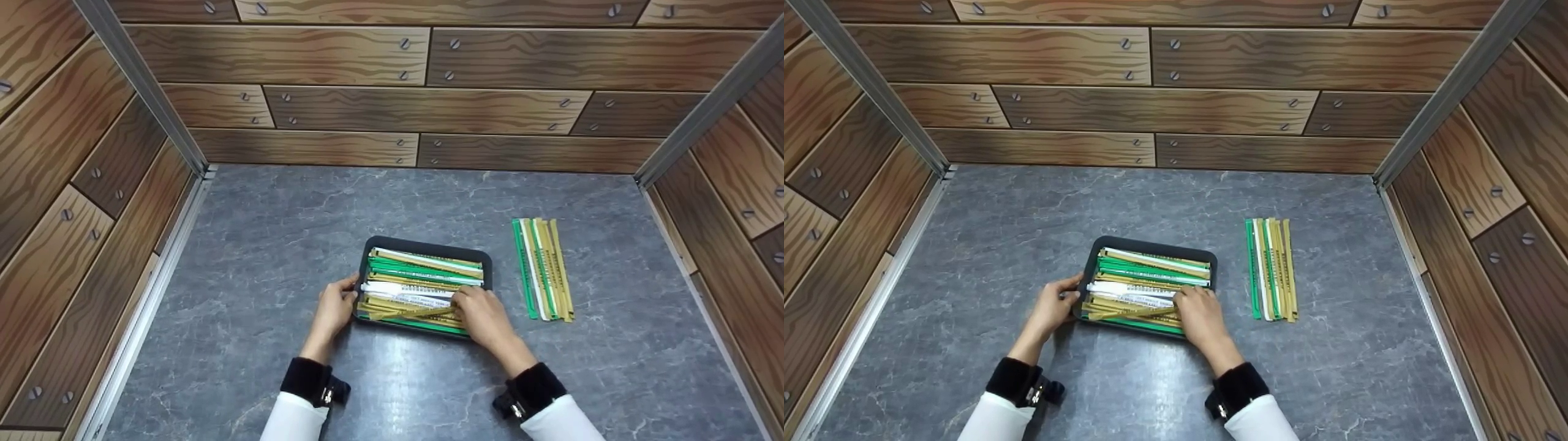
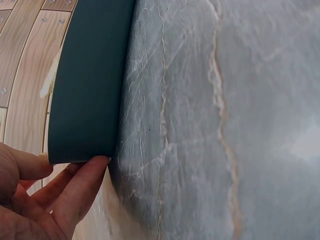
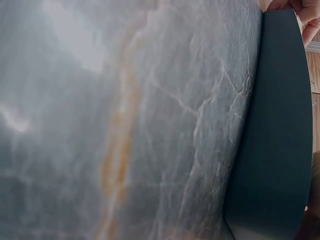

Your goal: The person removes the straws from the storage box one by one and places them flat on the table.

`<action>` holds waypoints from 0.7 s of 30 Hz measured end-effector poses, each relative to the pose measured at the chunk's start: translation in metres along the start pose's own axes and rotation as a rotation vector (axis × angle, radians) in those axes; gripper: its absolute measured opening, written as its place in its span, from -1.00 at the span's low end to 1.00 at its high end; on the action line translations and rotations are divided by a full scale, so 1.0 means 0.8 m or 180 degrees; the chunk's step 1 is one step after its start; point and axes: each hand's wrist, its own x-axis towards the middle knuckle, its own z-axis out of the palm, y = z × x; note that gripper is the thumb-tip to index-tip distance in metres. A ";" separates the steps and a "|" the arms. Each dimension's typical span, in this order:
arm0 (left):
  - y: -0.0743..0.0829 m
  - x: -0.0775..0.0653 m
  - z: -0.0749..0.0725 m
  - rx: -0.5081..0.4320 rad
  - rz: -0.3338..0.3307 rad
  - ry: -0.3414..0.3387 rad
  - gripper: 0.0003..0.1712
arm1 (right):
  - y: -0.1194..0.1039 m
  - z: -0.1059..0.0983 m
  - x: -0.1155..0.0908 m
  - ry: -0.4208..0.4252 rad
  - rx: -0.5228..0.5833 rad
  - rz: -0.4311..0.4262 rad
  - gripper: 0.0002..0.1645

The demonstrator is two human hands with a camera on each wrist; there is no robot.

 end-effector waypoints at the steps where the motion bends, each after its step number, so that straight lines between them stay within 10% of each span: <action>1: 0.000 0.000 0.000 -0.0004 -0.0013 -0.0004 -0.50 | 0.000 -0.001 0.000 0.0000 0.0043 0.0022 -0.83; 9: -0.001 0.000 0.001 0.0011 0.0020 0.0026 -0.50 | -0.002 -0.016 -0.003 0.0161 0.0784 0.0414 -0.79; 21: 0.002 0.000 0.002 0.0002 -0.0068 -0.0002 -0.50 | 0.042 -0.041 -0.024 0.1094 0.1388 0.1079 -0.77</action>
